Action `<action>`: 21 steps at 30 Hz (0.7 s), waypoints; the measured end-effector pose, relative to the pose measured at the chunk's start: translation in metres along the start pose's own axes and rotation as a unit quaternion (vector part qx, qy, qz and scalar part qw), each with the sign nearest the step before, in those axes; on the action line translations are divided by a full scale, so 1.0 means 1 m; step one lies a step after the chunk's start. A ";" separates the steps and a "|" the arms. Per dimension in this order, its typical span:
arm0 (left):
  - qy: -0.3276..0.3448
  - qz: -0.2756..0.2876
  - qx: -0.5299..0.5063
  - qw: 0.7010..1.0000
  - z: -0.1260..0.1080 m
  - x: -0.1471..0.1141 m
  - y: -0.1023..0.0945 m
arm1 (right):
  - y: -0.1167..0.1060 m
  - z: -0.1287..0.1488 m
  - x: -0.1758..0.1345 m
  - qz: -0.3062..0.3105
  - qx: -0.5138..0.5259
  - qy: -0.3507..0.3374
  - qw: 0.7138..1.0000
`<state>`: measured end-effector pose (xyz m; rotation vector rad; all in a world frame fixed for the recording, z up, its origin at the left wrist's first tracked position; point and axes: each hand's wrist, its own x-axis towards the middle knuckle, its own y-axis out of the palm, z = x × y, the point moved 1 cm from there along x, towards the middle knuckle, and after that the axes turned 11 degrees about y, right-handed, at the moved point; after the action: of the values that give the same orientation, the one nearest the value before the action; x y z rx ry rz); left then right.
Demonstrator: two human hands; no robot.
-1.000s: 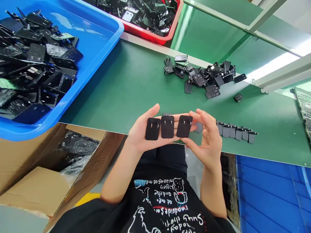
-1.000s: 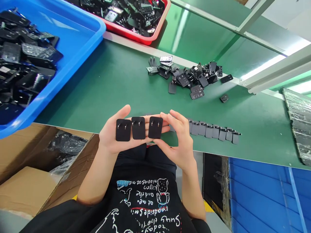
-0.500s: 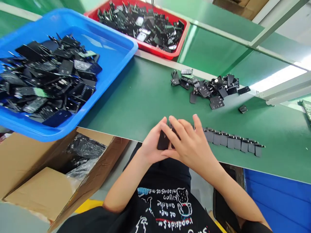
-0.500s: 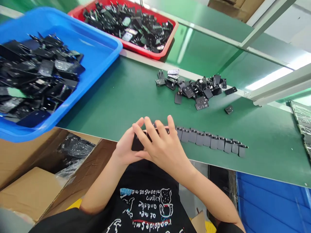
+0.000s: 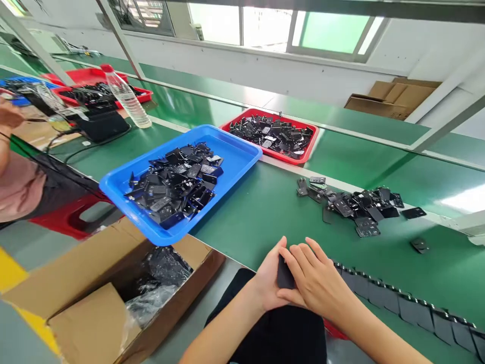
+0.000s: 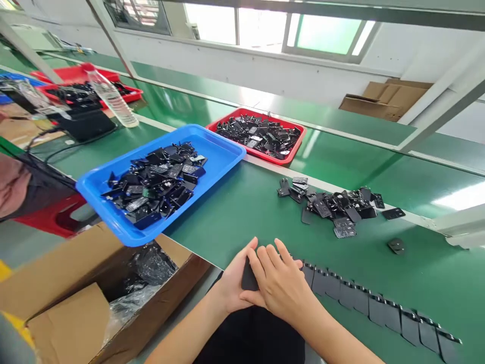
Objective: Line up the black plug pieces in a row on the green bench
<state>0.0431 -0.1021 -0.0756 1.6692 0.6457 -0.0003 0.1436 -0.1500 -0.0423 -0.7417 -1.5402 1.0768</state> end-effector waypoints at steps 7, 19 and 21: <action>0.019 0.134 -0.005 0.991 -0.019 -0.016 0.025 | -0.054 -0.037 -0.031 -0.213 0.546 0.302 0.751; 0.012 0.179 0.067 0.982 -0.053 -0.039 0.068 | -0.036 -0.026 -0.163 -0.300 0.743 0.565 0.197; 0.012 0.166 0.070 0.984 -0.052 -0.040 0.065 | -0.027 -0.019 -0.175 -0.252 0.773 0.553 0.180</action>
<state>0.0181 -0.0753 0.0092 1.8999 0.3867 0.2181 0.2059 -0.3107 -0.0881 0.5737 0.9591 0.5883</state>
